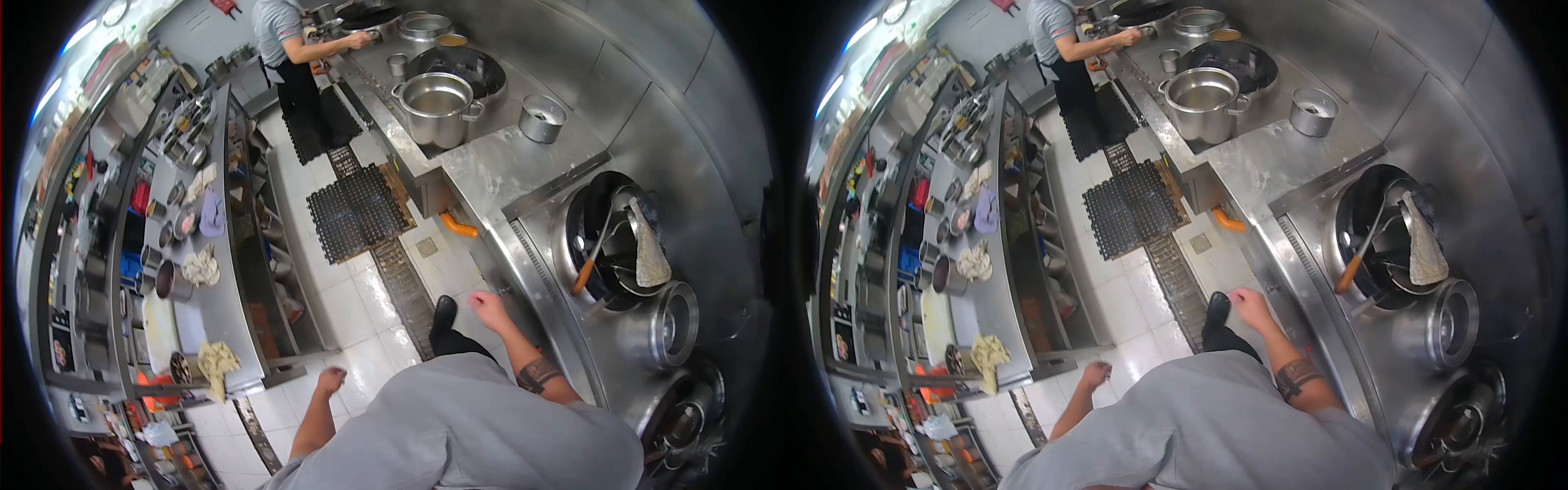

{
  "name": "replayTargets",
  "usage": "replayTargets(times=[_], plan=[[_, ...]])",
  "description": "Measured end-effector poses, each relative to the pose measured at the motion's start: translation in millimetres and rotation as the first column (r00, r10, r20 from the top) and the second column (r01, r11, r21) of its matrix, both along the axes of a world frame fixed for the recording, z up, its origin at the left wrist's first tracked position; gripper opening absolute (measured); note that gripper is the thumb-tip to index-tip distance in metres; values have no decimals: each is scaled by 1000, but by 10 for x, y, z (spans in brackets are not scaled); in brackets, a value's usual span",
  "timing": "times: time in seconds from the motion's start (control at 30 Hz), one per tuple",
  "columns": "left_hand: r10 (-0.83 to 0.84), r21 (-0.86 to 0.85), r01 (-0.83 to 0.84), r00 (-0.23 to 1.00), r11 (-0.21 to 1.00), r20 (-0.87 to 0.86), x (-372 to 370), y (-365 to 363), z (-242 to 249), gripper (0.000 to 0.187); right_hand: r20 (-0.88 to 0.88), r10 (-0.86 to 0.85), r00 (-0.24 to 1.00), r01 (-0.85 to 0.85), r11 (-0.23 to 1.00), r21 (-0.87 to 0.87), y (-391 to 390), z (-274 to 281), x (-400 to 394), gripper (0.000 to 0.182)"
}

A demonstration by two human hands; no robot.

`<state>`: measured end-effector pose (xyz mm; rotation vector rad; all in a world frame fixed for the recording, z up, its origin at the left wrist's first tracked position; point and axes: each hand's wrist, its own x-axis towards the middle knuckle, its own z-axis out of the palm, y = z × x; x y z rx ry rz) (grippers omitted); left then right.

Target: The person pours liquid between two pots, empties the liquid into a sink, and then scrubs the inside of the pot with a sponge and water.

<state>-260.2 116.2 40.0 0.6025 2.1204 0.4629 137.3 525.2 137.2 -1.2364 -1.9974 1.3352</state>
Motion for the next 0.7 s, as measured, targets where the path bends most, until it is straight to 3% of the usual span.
replayTargets(times=[0.03, 0.1, 0.17, 0.2, 0.27, 0.3, 0.33, 0.37, 0.4, 0.47, 0.53, 0.57, 0.6, 0.63, 0.7], plan=[[-58, -49, 58, 998, 997, -9, -95, -132, -35, 33, -16, -6, 1000, 6, 1000, 7, 198, 18, -269, 19], [126, -178, -105, 986, 978, 113, -104, -246, 246, 32, -41, -31, 999, 32, 999, 18, 632, 111, -779, 18], [-278, -145, 293, 954, 945, 111, -279, -387, 414, 30, -75, -93, 993, 93, 996, -10, 1142, 191, -1231, 18], [-199, -132, 208, 977, 969, 82, -293, -369, 532, 28, -91, -142, 986, 138, 989, -46, 1416, 186, -1424, 18], [-29, -136, 34, 999, 990, 38, -186, -298, 891, 24, -331, -211, 920, 166, 973, -157, 1976, 110, -1759, 19], [-40, -153, 46, 998, 987, 45, -134, -157, 959, 24, -320, -269, 908, 241, 962, -125, 2218, 181, -1910, 17], [250, -129, -243, 968, 961, 36, -62, -12, 1029, 23, -311, -320, 895, 308, 947, -90, 2468, 274, -2045, 16], [521, -101, -516, 853, 850, 32, 12, 128, 1115, 23, -267, -368, 891, 386, 922, 15, 2756, 250, -2160, 16], [496, -67, -492, 867, 868, 44, 72, 243, 1203, 26, -228, -415, 881, 450, 884, 125, 3021, 222, -2279, 17], [370, -167, -357, 928, 919, 49, 1, 110, 693, 28, -217, -506, 835, 550, 742, 383, 3423, 645, -2424, 27], [300, -211, -281, 952, 936, 65, -79, 131, 429, 29, -204, -637, 743, 668, 691, 276, 3839, 1214, -2561, 43], [254, -191, -232, 963, 954, 96, -80, 190, 413, 30, -158, -696, 700, 694, 611, 381, 4073, 1291, -2624, 50], [203, -171, -180, 971, 969, 129, -139, 229, 367, 32, -117, -755, 646, 700, 523, 487, 4297, 1338, -2647, 56], [191, -172, -165, 971, 971, 146, -282, 306, 291, 32, -107, -762, 638, 697, 514, 500, 4511, 1372, -2663, 56], [58, -249, -20, 988, 968, 146, -631, 433, 100, 33, 172, -827, 535, 540, 492, 683, 4829, 1384, -2633, 58]])
